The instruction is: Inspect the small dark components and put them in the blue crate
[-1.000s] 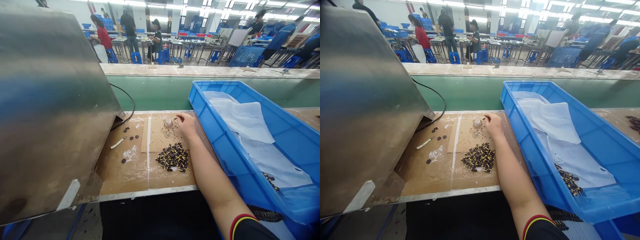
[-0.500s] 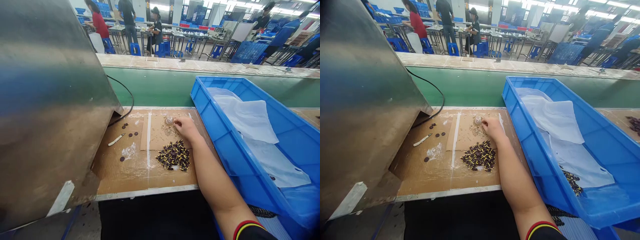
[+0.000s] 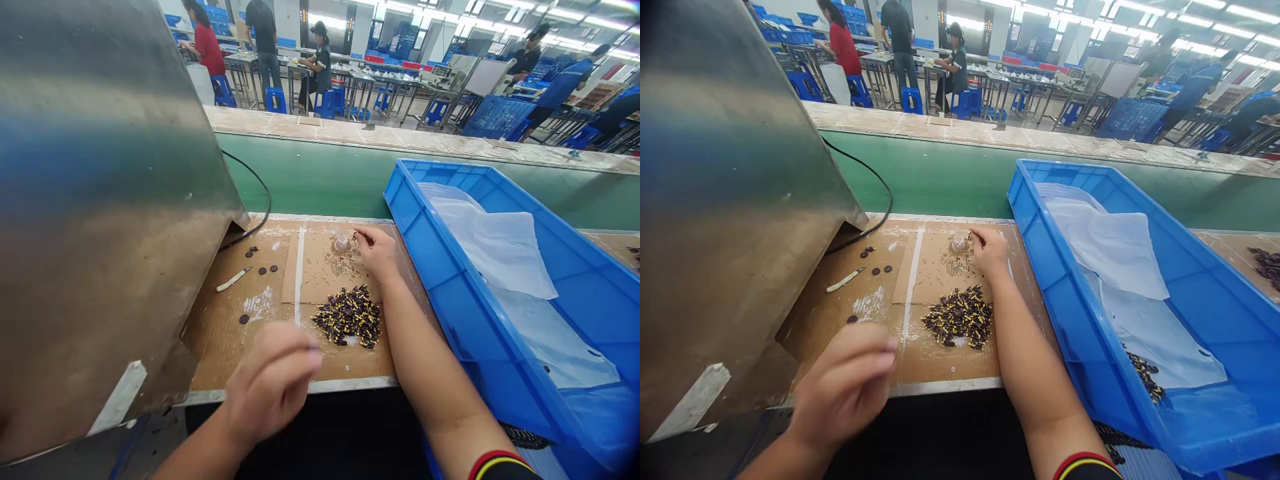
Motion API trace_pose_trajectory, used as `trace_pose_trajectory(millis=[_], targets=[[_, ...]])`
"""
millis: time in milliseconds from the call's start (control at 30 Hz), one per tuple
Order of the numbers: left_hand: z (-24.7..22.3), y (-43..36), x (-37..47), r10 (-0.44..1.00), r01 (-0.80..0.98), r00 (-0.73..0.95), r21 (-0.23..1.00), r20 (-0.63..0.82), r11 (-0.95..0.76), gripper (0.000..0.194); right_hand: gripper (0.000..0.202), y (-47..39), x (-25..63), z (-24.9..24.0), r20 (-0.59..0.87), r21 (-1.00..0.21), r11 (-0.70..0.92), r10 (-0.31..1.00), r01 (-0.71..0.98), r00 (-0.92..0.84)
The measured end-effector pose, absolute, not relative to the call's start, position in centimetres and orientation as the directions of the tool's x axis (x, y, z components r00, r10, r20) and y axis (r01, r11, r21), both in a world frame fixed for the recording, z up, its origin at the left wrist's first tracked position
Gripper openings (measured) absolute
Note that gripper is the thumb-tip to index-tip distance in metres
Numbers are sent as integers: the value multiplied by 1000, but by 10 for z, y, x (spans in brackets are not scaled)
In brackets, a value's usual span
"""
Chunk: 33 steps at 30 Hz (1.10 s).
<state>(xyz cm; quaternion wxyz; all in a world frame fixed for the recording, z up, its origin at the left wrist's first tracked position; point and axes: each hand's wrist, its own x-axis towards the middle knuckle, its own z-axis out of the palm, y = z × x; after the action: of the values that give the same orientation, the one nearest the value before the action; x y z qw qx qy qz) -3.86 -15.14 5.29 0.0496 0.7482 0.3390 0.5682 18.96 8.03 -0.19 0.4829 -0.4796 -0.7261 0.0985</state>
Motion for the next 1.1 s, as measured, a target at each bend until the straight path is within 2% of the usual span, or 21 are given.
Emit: trace_pose_trajectory(millis=[33,100,200,300,433,767,967,1100], targets=[[53,-131,-33,552,432,103,463,827,-774,31,23,81,187,-3,603,-616,524,794,589,-76],[53,-88,-21,538,400,-42,508,842,-763,29,22,81,182,-3,604,-624,535,793,569,-83],[45,-38,-9,630,355,-181,648,755,-674,17,19,82,178,-3,619,-597,571,775,563,-130],[25,-15,-7,700,352,-248,736,669,-579,11,18,85,178,-3,612,-575,587,771,570,-176],[5,-15,-9,765,372,-254,790,592,-488,10,19,88,178,-3,597,-561,591,774,579,-211],[7,-18,-8,808,311,-283,846,517,-433,11,19,89,176,-4,581,-550,598,776,583,-247],[6,-14,-6,883,77,-306,934,356,-350,21,17,89,173,-5,585,-570,579,784,583,-207],[2,-9,-5,932,-144,-311,960,188,-242,26,20,80,172,0,592,-633,537,800,558,-99]])
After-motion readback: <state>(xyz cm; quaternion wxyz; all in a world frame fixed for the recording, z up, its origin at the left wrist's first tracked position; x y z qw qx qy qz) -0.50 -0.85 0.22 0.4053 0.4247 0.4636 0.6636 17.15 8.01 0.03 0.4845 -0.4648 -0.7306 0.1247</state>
